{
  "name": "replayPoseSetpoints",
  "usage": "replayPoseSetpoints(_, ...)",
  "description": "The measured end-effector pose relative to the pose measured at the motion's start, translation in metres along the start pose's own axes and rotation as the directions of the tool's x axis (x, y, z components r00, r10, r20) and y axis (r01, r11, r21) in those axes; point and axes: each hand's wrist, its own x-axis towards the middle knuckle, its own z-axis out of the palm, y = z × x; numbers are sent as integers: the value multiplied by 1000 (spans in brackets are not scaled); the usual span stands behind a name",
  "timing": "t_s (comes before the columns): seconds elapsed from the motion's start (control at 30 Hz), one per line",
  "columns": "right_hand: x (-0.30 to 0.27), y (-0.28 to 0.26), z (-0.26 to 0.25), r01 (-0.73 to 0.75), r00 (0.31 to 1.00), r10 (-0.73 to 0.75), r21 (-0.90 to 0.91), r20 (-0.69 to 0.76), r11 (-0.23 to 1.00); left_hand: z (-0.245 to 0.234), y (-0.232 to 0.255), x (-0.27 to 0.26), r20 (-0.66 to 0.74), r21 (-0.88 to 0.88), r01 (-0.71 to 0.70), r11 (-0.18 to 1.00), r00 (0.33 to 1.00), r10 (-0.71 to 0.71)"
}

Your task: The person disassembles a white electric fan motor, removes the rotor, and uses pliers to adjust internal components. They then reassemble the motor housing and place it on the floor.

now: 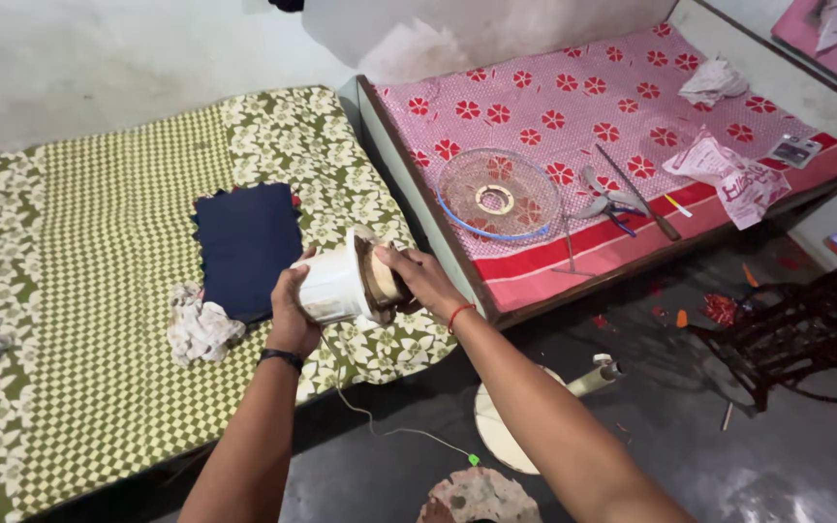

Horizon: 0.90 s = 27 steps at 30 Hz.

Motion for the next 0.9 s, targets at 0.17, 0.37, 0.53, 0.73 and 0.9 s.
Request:
replayPoseSetpoints(0.17, 2, 3, 17, -2, 1000, 1, 17, 19, 1000, -10, 12, -5, -16, 27, 22, 999, 1000, -21)
replayPoseSetpoints(0.37, 7, 13, 51, 29, 999, -30, 44, 39, 999, -43, 30, -15, -22, 51, -4, 999, 1000, 5)
replayPoseSetpoints(0.53, -1, 14, 80, -35, 997, 31, 48, 71, 998, -69, 40, -24, -32, 53, 25, 998, 999, -23)
replayPoseSetpoints(0.73, -14, 21, 87, -94, 996, 93, 16, 14, 995, -73, 35, -25, -3, 32, 70, 997, 998, -70)
replayPoseSetpoints(0.9, -20, 40, 69, -47, 995, 51, 53, -81, 997, -62, 20, -20, 44, 17, 112, 994, 993, -113)
